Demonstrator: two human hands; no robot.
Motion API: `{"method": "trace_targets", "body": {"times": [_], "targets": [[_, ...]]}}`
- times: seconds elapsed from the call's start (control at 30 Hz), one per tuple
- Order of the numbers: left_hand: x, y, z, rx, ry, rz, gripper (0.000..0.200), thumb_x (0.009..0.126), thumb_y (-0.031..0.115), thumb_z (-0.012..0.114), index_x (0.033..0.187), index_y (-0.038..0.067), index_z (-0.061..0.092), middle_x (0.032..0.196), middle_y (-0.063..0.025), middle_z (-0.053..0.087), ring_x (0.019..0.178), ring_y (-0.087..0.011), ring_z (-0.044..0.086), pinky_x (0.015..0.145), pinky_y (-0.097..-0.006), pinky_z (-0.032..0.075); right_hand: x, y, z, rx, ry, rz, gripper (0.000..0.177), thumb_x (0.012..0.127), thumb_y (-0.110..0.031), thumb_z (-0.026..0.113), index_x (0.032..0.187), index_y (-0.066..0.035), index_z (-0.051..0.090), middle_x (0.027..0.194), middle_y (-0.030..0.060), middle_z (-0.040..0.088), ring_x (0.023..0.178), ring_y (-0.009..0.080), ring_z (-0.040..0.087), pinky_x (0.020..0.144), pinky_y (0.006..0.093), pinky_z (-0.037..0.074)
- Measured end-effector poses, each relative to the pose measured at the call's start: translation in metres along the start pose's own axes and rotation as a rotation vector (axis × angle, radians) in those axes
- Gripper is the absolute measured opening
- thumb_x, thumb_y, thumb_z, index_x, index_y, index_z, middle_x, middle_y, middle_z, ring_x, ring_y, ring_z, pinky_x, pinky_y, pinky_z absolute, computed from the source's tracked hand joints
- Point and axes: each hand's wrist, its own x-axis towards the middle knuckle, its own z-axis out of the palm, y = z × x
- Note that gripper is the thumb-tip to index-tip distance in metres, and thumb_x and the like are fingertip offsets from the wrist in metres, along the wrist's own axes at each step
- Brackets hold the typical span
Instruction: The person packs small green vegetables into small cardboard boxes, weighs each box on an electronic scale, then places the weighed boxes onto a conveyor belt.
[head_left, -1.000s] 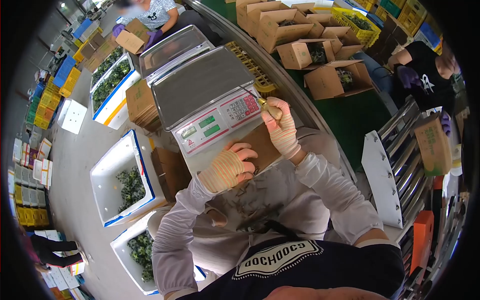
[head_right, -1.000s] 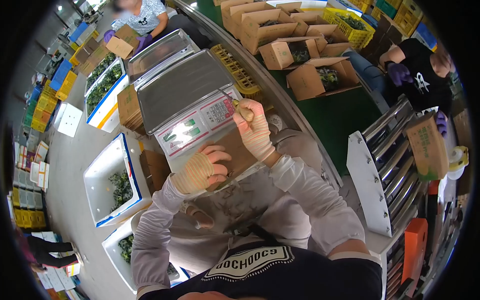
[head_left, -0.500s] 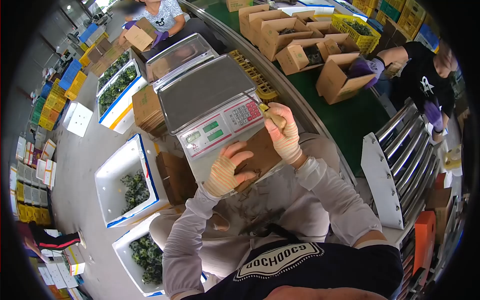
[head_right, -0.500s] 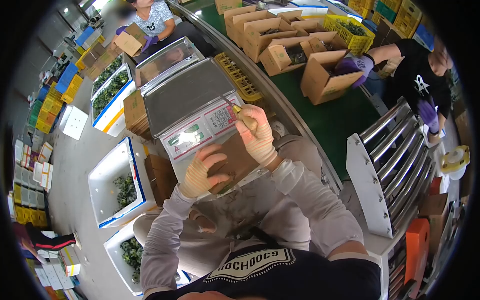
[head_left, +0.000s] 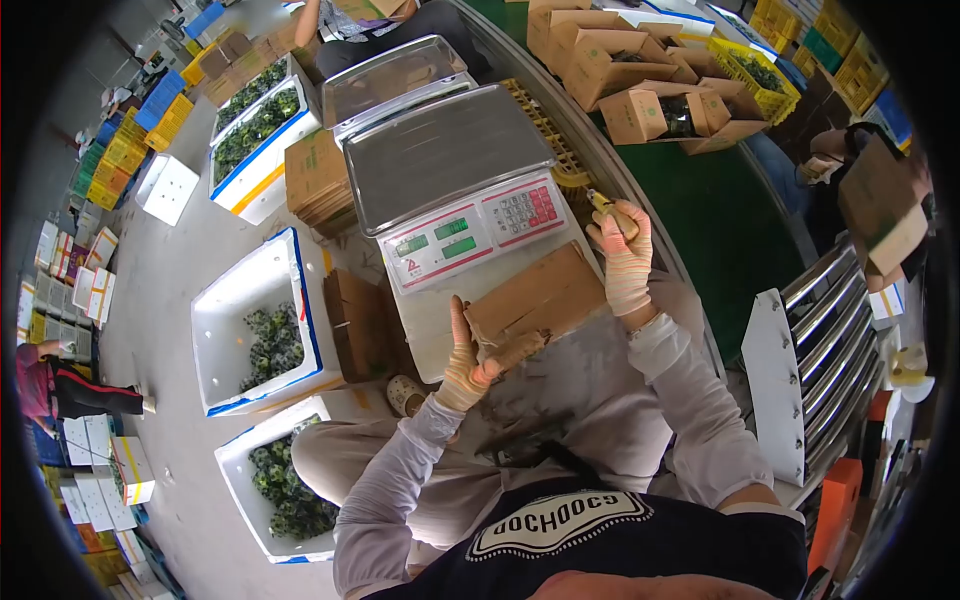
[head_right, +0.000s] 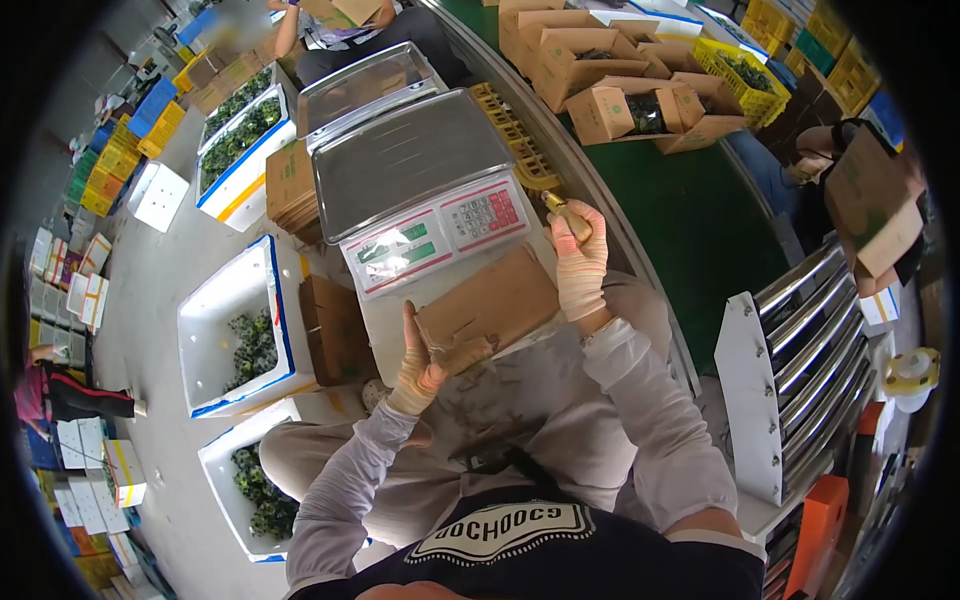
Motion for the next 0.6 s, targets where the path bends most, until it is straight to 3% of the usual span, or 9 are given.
{"method": "trace_targets", "body": {"times": [0.03, 0.07, 0.13, 0.23, 0.37, 0.47, 0.53, 0.6], "targets": [[-0.002, 0.002, 0.018, -0.023, 0.121, 0.053, 0.122, 0.077, 0.064, 0.07, 0.155, 0.011, -0.007, 0.153, -0.0206, 0.025, 0.139, -0.0327, 0.03, 0.113, -0.0453, 0.031, 0.0, 0.002, -0.002, 0.023, 0.014, 0.07, 0.036, 0.094, -0.011, 0.064, 0.127, -0.01, 0.049, 0.12, 0.0075, 0.055, 0.107, 0.0192, 0.058, 0.093, 0.0404, 0.053], [-0.003, -0.002, 0.011, -0.026, 0.118, 0.049, 0.122, 0.077, 0.064, 0.07, 0.155, 0.011, -0.007, 0.153, -0.0206, 0.025, 0.139, -0.0327, 0.03, 0.113, -0.0453, 0.031, -0.001, 0.004, -0.004, 0.018, 0.017, 0.068, 0.036, 0.094, -0.011, 0.064, 0.127, -0.01, 0.049, 0.12, 0.0075, 0.055, 0.107, 0.0192, 0.058, 0.093, 0.0404, 0.053], [-0.008, -0.008, 0.003, 0.8, -0.025, 0.57, 0.12, 0.08, 0.047, 0.079, 0.155, 0.011, -0.008, 0.156, -0.0168, 0.013, 0.144, -0.0272, 0.017, 0.115, -0.0391, 0.025, -0.001, 0.008, -0.005, 0.084, -0.037, 0.118, 0.039, 0.094, -0.012, 0.065, 0.129, -0.011, 0.048, 0.119, 0.0068, 0.056, 0.107, 0.0198, 0.058, 0.093, 0.0426, 0.053], [-0.011, -0.008, 0.018, 0.732, 0.071, 0.536, 0.123, 0.077, 0.038, 0.083, 0.155, 0.011, -0.008, 0.154, -0.0149, 0.017, 0.142, -0.0264, 0.021, 0.115, -0.0395, 0.026, -0.002, 0.01, -0.006, 0.134, -0.039, 0.173, 0.039, 0.094, -0.011, 0.065, 0.129, -0.014, 0.049, 0.116, 0.0029, 0.056, 0.106, 0.0191, 0.059, 0.092, 0.0423, 0.053], [-0.012, -0.006, 0.021, 0.749, 0.092, 0.498, 0.122, 0.078, 0.038, 0.082, 0.155, 0.012, -0.01, 0.154, -0.0157, 0.017, 0.141, -0.0272, 0.023, 0.115, -0.04, 0.026, -0.001, 0.009, -0.004, 0.15, -0.094, 0.193, 0.038, 0.093, -0.012, 0.066, 0.128, -0.015, 0.051, 0.112, -0.0007, 0.057, 0.104, 0.0167, 0.059, 0.089, 0.0401, 0.053], [-0.015, 0.0, 0.022, 0.822, 0.096, 0.472, 0.125, 0.076, 0.042, 0.083, 0.155, 0.012, -0.01, 0.156, -0.0171, 0.016, 0.141, -0.0276, 0.024, 0.114, -0.0397, 0.027, 0.0, 0.013, -0.007, 0.19, -0.114, 0.199, 0.037, 0.093, -0.012, 0.066, 0.127, -0.014, 0.051, 0.112, -0.0013, 0.057, 0.102, 0.0148, 0.059, 0.086, 0.0376, 0.054], [-0.017, 0.005, 0.019, 1.032, 0.116, 0.6, 0.123, 0.077, 0.051, 0.078, 0.155, 0.012, -0.009, 0.157, -0.0195, 0.014, 0.141, -0.0295, 0.026, 0.113, -0.0399, 0.027, 0.001, 0.018, -0.011, 0.119, -0.122, 0.092, 0.037, 0.094, -0.012, 0.066, 0.128, -0.014, 0.052, 0.112, -0.0007, 0.058, 0.099, 0.0153, 0.06, 0.085, 0.0362, 0.054], [-0.031, 0.023, 0.015, 1.037, 0.094, 0.578, 0.122, 0.078, 0.055, 0.075, 0.155, 0.012, -0.009, 0.158, -0.0207, 0.014, 0.141, -0.0307, 0.027, 0.113, -0.0412, 0.027, 0.005, 0.026, -0.02, 0.097, -0.08, 0.082, 0.037, 0.094, -0.012, 0.066, 0.128, -0.014, 0.052, 0.112, -0.0003, 0.058, 0.099, 0.0157, 0.06, 0.085, 0.036, 0.054]]}}
